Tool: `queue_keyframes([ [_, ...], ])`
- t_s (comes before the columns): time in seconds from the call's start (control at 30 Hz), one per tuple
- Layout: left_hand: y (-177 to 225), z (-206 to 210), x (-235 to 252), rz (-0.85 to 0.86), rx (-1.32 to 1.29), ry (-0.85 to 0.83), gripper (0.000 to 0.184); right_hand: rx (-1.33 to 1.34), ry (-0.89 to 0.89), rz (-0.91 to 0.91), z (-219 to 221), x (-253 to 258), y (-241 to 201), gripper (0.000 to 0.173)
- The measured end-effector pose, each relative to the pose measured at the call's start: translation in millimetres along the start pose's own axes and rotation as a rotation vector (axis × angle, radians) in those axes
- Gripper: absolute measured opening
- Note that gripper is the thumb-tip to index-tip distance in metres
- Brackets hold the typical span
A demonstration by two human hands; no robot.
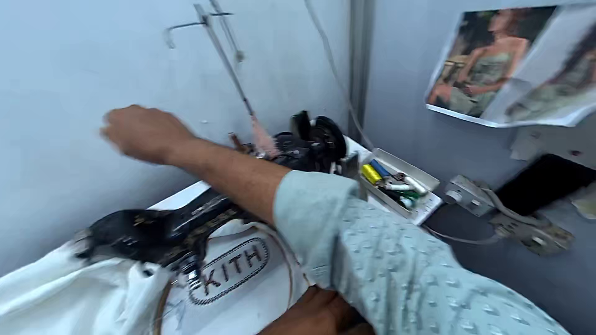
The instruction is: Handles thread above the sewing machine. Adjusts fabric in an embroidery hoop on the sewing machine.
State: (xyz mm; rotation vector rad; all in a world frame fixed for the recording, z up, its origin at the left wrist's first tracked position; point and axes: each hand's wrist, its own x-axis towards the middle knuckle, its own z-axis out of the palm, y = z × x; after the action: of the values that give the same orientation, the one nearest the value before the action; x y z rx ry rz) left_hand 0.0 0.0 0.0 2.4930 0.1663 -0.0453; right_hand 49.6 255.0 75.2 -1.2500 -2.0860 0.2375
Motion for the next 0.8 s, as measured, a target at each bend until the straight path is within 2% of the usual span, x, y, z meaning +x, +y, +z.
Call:
queue_keyframes([
  [0.07,-18,-31,-40,0.033,-0.041,0.116,0.036,-0.03,0.054,0.01,-1,0,-2,0.038],
  [0.13,-35,-68,-82,0.043,-0.024,0.347,0.035,-0.003,0.055,-0.01,-2,2,-1,0.051],
  [0.23,-49,-119,-129,-0.019,-0.076,0.82,0.026,0.117,0.045,-0.028,-1,7,2,0.064],
  [0.33,-79,-156,-150,-0.049,-0.26,1.328,0.021,0.258,0.052,0.047,-2,9,2,0.067],
  [0.4,-104,-176,-148,-0.199,-0.276,1.555,0.021,0.328,0.068,0.101,-2,9,2,0.067],
  [0.47,-132,-187,-139,-0.307,-0.3,1.582,0.024,0.397,0.074,0.131,-2,9,3,0.066],
  [0.57,-159,-192,-118,-0.29,-0.407,1.353,0.037,0.477,0.067,0.125,0,9,2,0.063],
  [0.63,-168,-192,-102,-0.228,-0.534,1.272,0.04,0.5,0.087,0.095,3,9,2,0.06],
  [0.73,-176,-192,-83,-0.2,-0.588,1.435,0.017,0.466,0.152,0.076,4,9,3,0.06],
  [0.8,-181,-193,-81,-0.217,-0.464,1.512,0.013,0.485,0.178,0.105,3,8,1,0.062],
])
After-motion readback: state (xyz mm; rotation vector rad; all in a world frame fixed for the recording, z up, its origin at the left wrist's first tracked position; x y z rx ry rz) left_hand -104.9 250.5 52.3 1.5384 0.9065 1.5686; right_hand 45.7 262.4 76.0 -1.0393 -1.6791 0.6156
